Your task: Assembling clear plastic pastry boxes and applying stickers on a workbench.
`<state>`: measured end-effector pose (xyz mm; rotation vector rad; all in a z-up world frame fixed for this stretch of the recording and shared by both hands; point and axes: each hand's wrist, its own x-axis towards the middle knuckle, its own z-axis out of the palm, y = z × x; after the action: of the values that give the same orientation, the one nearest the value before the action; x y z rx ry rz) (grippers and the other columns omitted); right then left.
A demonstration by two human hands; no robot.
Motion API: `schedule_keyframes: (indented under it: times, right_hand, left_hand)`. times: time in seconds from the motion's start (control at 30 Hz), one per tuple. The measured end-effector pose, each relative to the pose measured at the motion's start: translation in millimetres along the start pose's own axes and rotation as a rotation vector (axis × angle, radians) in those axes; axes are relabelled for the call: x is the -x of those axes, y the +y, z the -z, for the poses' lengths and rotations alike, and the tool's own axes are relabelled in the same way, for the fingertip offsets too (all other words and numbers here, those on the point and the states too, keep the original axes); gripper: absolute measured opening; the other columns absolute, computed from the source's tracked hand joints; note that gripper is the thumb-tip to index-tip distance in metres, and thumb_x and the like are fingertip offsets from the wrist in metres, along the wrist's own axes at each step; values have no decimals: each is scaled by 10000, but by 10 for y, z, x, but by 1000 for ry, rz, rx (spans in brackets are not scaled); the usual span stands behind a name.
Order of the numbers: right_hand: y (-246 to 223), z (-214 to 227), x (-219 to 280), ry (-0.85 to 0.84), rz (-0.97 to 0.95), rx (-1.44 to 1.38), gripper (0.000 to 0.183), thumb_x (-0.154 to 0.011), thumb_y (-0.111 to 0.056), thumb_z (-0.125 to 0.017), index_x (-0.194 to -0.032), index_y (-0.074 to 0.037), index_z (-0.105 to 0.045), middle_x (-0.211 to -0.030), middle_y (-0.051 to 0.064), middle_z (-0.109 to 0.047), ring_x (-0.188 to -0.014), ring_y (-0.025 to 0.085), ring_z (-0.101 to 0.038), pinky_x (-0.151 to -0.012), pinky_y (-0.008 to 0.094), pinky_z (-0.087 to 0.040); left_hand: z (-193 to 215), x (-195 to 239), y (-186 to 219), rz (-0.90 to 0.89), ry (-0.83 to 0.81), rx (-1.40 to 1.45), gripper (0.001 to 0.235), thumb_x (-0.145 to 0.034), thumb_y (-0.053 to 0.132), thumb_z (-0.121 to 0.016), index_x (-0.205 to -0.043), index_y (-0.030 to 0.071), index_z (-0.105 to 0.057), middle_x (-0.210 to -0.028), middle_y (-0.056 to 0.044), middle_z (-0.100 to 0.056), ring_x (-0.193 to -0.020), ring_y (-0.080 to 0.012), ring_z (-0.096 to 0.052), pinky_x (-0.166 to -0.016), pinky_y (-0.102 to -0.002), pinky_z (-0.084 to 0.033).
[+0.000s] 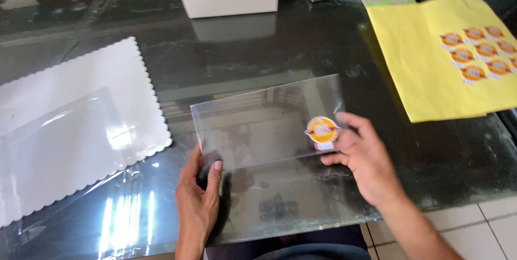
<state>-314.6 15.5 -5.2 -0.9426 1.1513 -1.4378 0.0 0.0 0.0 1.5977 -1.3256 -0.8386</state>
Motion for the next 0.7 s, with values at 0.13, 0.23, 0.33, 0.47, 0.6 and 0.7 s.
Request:
schedule_keyframes:
  times: [0.13, 0.23, 0.33, 0.47, 0.6, 0.7]
  right_hand:
    - [-285, 94, -465, -107, 45, -110, 438, -1053, -185, -563, -1459, -44, -476, -1159, 240, -651, -882, 296, -722, -688, 365, -597]
    - [-593, 51, -933, -160, 102, -60, 448, -1077, -184, -544, -1490, -34, -457, -1218, 219, -644, -897, 286, -722, -710, 349, -596]
    - [-889, -49, -1572, -144, 249, -92, 428, -1105, -217, -539, -1500, -83, -446, -1319, 152, -628, -973, 284, -720, -750, 344, -604]
    - [-1070, -211, -2688, -132, 423, -125, 408, -1151, -267, -567, -1490, -104, -410, -1362, 143, -632, -1071, 293, -736, -816, 337, -624]
    - [-967, -476, -3925, -97, 476, -130, 449, -1129, -257, -608, -1463, -77, -370, -1301, 165, -681, -1020, 303, -753, -763, 340, -634]
    - [-841, -800, -4482, -12, 443, -64, 418, -1053, -282, -610, -1395, -123, -428, -1209, 100, -678, -953, 243, -689, -771, 378, -614]
  left_hand:
    - [92, -42, 152, -64, -51, 89, 624, -917, 322, -662, -1495, 137, -517, -1286, -127, -737, -1212, -239, -684, -974, -364, -520]
    - [139, -110, 50, -20, 19, 78, 629, -924, 290, -622, -1512, 153, -446, -1307, -94, -682, -1201, -220, -655, -897, -378, -552]
    - [113, -186, -295, -27, 118, -16, 586, -932, 250, -639, -1492, 133, -513, -1241, -113, -721, -1147, -243, -684, -950, -381, -526]
    - [30, -229, -525, -133, 184, -3, 594, -893, 200, -688, -1456, 86, -538, -1195, -139, -738, -1164, -274, -676, -1025, -388, -474]
    - [-67, -361, -842, -187, 225, -142, 648, -795, 174, -758, -1411, 95, -576, -1101, -107, -782, -1115, -271, -684, -1008, -395, -480]
    - [-160, -482, -1277, -276, 226, -166, 690, -745, 183, -786, -1394, 76, -577, -1043, -85, -802, -1046, -256, -695, -988, -396, -487]
